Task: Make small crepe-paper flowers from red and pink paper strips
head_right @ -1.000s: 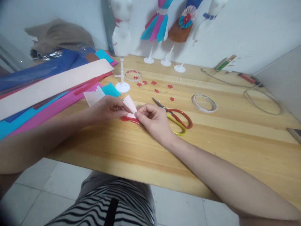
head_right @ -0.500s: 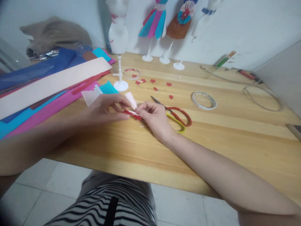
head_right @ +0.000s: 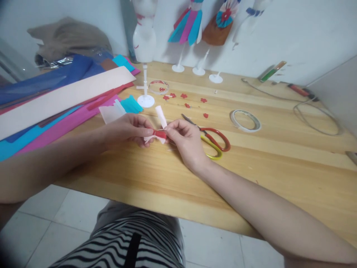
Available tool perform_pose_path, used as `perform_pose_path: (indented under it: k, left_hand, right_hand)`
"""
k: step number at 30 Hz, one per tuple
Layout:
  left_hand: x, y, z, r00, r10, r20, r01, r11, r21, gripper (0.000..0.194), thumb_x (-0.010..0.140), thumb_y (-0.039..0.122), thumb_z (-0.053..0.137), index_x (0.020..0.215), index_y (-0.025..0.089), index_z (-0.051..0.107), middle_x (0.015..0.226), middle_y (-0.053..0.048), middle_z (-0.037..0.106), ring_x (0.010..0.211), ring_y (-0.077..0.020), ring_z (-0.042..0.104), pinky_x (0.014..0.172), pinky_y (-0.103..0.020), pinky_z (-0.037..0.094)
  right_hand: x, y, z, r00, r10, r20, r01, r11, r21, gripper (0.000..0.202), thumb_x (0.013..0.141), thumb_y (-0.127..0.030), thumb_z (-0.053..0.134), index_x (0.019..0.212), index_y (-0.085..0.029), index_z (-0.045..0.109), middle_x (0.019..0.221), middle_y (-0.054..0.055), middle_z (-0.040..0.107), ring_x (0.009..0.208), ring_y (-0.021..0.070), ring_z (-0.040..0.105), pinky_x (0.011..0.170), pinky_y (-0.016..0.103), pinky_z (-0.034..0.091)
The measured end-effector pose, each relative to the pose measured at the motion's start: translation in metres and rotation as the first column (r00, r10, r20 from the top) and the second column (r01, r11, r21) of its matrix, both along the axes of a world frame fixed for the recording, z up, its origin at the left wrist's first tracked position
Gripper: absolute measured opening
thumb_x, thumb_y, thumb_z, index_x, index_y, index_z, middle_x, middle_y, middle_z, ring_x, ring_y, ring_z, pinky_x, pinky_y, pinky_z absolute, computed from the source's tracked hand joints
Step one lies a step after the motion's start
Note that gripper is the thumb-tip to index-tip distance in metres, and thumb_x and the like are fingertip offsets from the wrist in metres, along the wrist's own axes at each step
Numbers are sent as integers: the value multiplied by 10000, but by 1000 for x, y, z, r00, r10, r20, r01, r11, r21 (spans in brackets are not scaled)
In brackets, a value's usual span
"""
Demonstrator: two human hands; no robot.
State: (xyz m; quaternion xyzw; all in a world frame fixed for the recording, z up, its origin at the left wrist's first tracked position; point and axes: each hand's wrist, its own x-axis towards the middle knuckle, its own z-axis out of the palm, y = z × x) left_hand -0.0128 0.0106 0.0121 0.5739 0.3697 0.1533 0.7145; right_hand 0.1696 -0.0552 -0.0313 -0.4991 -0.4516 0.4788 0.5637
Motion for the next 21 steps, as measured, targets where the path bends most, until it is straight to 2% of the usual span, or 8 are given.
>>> perform_pose_path:
  k: [3,7,13,21]
  left_hand:
    - [-3,2,-3,997,-51,60,55,996,-70,180,858,159,618,681,131,624,644,-6,661,572,-74,608,563,-200,496]
    - [-4,1,-2,996,-42,77,41,999,22,183,883,137,583,703,137,614,664,-22,674,603,-87,605,608,-240,506]
    - [-2,2,-4,994,76,72,-76,997,-6,147,790,162,708,689,126,607,630,-2,649,571,-70,589,553,-187,479]
    - [-3,5,-9,992,53,114,-55,998,6,183,755,205,761,713,128,601,655,-12,664,588,-74,600,551,-179,480]
  right_hand:
    - [1,0,0,999,-40,-26,41,998,43,194,762,-358,779,695,-246,636,642,-26,663,527,115,566,516,278,464]
    - [1,-1,2,994,-89,-62,96,989,115,227,757,-381,796,725,-249,614,757,-20,716,565,106,611,519,256,482]
    - [0,-5,5,999,30,-46,-29,999,18,292,797,-457,753,760,-242,559,514,-49,618,440,115,582,417,234,422]
    - [-2,-4,5,983,69,-172,-55,995,81,282,728,-414,818,734,-234,601,711,-38,678,598,128,683,585,266,577]
